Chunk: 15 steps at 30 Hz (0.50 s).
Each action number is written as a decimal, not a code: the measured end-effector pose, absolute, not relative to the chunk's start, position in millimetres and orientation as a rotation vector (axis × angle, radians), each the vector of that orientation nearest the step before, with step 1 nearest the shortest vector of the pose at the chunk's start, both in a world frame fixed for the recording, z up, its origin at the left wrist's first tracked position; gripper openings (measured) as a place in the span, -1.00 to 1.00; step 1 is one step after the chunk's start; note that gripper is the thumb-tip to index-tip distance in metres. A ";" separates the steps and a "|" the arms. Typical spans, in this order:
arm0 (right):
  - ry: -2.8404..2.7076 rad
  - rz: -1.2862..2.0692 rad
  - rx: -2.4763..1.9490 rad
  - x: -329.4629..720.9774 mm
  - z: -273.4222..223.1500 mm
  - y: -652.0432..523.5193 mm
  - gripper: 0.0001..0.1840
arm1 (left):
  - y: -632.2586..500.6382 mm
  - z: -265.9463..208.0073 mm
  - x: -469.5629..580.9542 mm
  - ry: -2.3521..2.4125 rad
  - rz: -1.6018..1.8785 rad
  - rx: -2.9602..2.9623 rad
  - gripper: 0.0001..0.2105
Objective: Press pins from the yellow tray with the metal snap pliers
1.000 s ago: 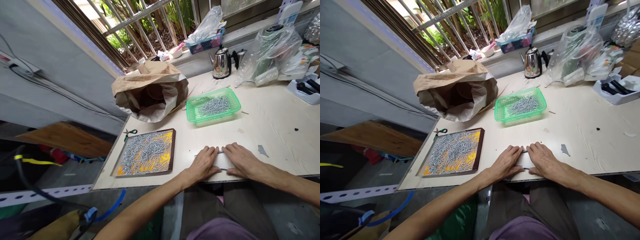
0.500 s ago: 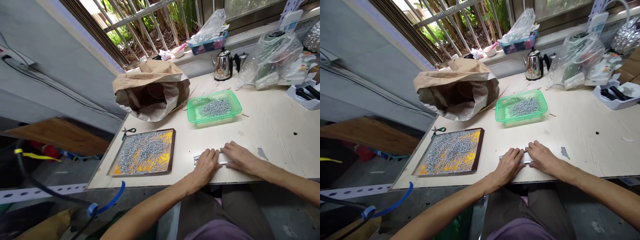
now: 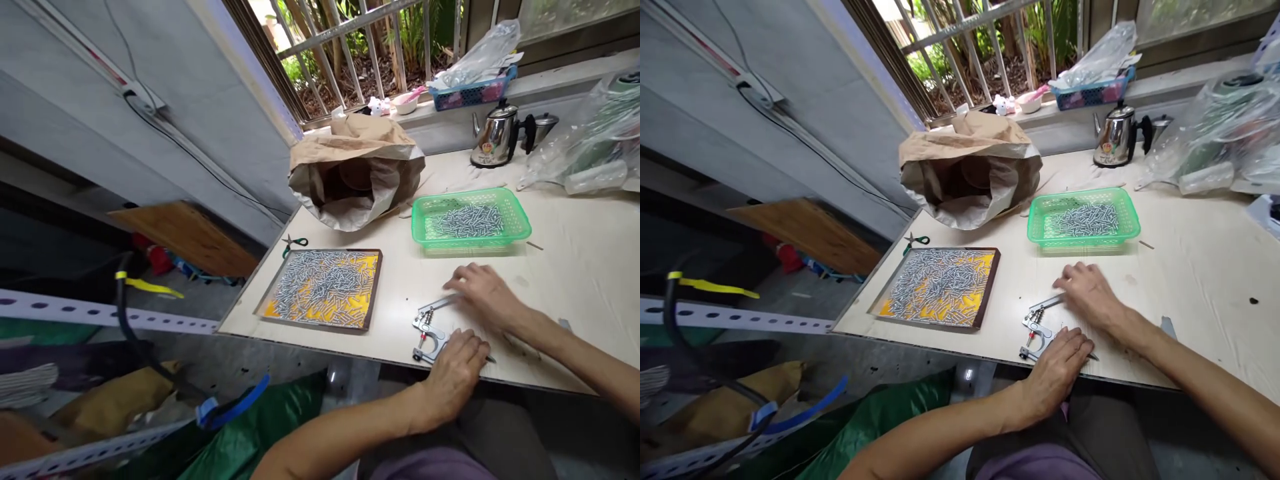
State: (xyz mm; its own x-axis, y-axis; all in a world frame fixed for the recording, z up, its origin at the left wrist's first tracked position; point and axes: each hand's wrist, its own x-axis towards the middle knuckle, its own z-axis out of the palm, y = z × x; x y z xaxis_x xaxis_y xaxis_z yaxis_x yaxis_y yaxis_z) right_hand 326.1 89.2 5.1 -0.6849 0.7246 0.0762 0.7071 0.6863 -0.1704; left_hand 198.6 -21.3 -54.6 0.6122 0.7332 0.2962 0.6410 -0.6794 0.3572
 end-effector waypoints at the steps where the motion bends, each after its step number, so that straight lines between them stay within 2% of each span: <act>1: -2.822 0.249 -0.990 314.2 4.8 83.3 -0.82 | -24.1 -53.9 199.0 1.108 0.628 2.625 -0.71; 4: -2.955 0.305 -0.535 282.5 -10.2 66.3 -0.91 | -39.7 -48.0 194.7 0.929 0.702 2.690 -0.73; 8: -2.869 0.164 -0.307 260.2 -43.2 60.7 -0.86 | -52.8 -26.3 157.9 0.834 1.158 2.660 -0.76; 9: -2.801 0.158 -0.304 257.6 -48.3 60.9 -0.85 | -50.5 -19.4 141.1 0.957 1.239 2.610 -0.76; 11: -2.645 0.232 -0.327 254.5 -50.4 60.3 -0.83 | -38.4 -7.6 101.4 1.382 1.191 2.494 -0.77; 15: -2.340 0.460 -0.336 254.6 -25.2 61.1 -0.82 | 0.3 -3.2 31.6 2.069 0.887 2.195 -0.84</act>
